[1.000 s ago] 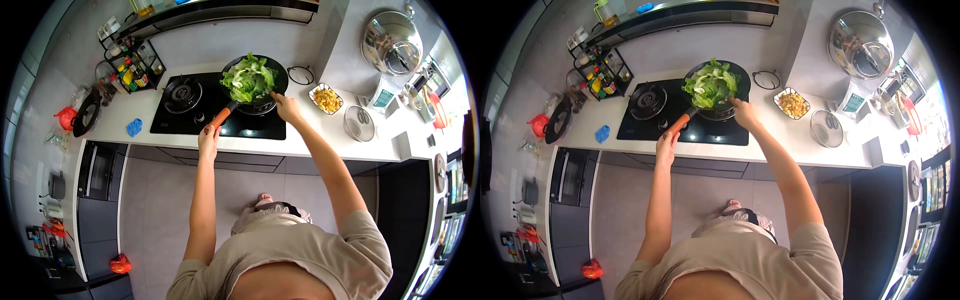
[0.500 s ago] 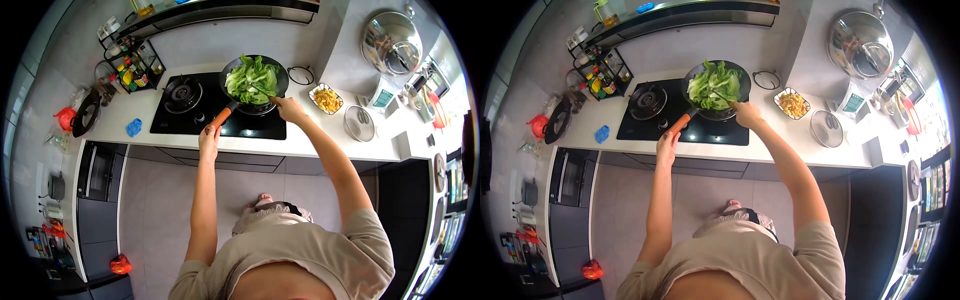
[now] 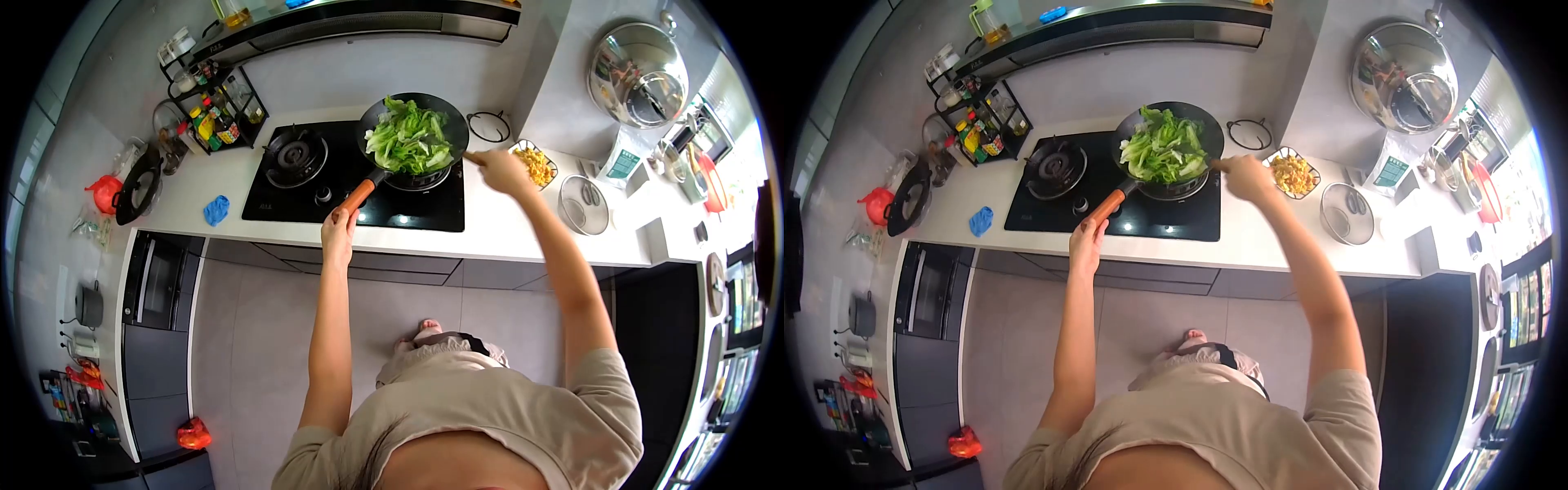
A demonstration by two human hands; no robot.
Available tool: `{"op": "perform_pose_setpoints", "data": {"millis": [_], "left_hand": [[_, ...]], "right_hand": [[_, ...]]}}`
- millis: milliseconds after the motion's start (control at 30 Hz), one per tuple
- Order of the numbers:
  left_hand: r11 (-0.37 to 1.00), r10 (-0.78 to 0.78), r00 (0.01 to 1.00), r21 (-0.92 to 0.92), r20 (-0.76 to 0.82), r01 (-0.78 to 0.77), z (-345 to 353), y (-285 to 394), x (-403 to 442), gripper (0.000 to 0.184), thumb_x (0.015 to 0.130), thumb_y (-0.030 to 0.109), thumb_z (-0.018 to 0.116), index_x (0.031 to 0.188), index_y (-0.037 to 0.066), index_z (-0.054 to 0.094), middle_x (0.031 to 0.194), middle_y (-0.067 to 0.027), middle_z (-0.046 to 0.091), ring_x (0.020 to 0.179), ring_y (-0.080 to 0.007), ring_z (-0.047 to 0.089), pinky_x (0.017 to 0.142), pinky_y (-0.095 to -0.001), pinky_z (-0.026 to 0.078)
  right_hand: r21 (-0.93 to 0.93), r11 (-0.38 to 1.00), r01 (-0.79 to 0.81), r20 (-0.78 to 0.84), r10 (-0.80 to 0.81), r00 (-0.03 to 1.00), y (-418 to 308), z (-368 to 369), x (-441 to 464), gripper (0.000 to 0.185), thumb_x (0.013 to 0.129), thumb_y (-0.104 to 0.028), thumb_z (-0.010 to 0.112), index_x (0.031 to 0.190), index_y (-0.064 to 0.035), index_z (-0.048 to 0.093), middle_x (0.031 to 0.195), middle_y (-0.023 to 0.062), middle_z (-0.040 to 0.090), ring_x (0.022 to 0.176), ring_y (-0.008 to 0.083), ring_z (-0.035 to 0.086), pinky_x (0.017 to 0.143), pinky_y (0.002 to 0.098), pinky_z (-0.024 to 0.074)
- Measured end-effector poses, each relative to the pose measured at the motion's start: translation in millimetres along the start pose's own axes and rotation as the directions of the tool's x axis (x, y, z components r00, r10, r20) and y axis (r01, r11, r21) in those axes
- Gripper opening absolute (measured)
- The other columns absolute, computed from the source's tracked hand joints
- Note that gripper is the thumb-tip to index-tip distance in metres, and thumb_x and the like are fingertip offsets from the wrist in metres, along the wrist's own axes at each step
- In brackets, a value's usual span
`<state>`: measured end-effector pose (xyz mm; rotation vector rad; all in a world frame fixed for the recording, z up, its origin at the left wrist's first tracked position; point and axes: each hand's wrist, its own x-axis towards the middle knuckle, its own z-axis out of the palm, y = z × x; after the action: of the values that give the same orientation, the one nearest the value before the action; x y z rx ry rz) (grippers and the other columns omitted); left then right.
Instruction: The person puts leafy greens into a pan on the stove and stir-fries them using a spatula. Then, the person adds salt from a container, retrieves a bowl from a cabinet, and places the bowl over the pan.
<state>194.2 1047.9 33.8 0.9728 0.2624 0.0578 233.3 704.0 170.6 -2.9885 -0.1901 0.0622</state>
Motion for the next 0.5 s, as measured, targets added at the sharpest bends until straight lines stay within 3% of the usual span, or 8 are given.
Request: {"op": "perform_pose_setpoints", "data": {"millis": [67,200,300,400,467,500], "left_hand": [[1.000,0.000,1.000,-0.004,-0.018,0.000,2,1,-2,0.026,0.096,0.009,0.051,0.113,-0.010,0.047,0.111,-0.0115,0.051,0.102,-0.0202,0.059,0.095,-0.0241,0.051],[1.000,-0.001,1.000,-0.011,-0.030,0.001,3,1,-2,0.025,0.095,0.009,0.051,0.112,-0.010,0.048,0.110,-0.0113,0.052,0.102,-0.0203,0.059,0.094,-0.0239,0.052],[1.000,0.004,1.000,-0.019,-0.028,-0.004,3,0,-1,0.025,0.095,0.009,0.051,0.112,-0.010,0.048,0.110,-0.0113,0.052,0.102,-0.0204,0.059,0.094,-0.0242,0.052],[1.000,0.002,1.000,-0.015,-0.031,-0.002,3,1,-2,0.023,0.095,0.008,0.051,0.110,-0.010,0.049,0.109,-0.0112,0.052,0.102,-0.0205,0.059,0.094,-0.0243,0.052],[1.000,-0.001,0.999,-0.011,-0.034,0.001,5,2,-3,0.023,0.095,0.008,0.051,0.109,-0.009,0.049,0.109,-0.0110,0.052,0.102,-0.0206,0.059,0.094,-0.0241,0.052],[1.000,-0.002,0.999,-0.011,-0.035,0.001,6,3,-2,0.023,0.095,0.009,0.051,0.109,-0.009,0.049,0.109,-0.0108,0.052,0.103,-0.0206,0.059,0.094,-0.0239,0.052]], "right_hand": [[0.069,0.997,0.045,-0.067,-0.041,0.997,21,-34,-17,0.038,0.079,-0.013,0.053,0.114,-0.0201,0.064,0.100,0.0148,0.066,0.093,0.0347,0.063,0.080,0.0441,0.0507],[0.012,0.999,0.038,0.049,-0.038,0.998,35,-94,-55,0.022,0.080,-0.014,0.053,0.096,-0.0110,0.066,0.091,0.0144,0.066,0.085,0.0355,0.062,0.074,0.0460,0.0488],[-0.073,0.993,0.096,0.007,-0.096,0.995,37,-88,-71,0.020,0.081,-0.014,0.053,0.096,-0.0120,0.067,0.088,0.0145,0.066,0.083,0.0349,0.062,0.073,0.0449,0.0494],[-0.032,0.973,0.230,0.009,-0.230,0.973,55,-31,-52,0.030,0.082,-0.014,0.054,0.108,-0.0191,0.066,0.090,0.0140,0.066,0.086,0.0341,0.063,0.076,0.0435,0.0502],[0.013,1.000,-0.028,0.100,0.026,0.995,16,-11,-52,0.039,0.083,-0.014,0.052,0.120,-0.0257,0.061,0.093,0.0140,0.066,0.089,0.0340,0.063,0.079,0.0432,0.0502],[0.040,0.997,-0.058,0.073,0.055,0.996,11,16,-40,0.041,0.083,-0.014,0.052,0.122,-0.0268,0.060,0.094,0.0142,0.066,0.089,0.0341,0.063,0.080,0.0440,0.0501]]}}
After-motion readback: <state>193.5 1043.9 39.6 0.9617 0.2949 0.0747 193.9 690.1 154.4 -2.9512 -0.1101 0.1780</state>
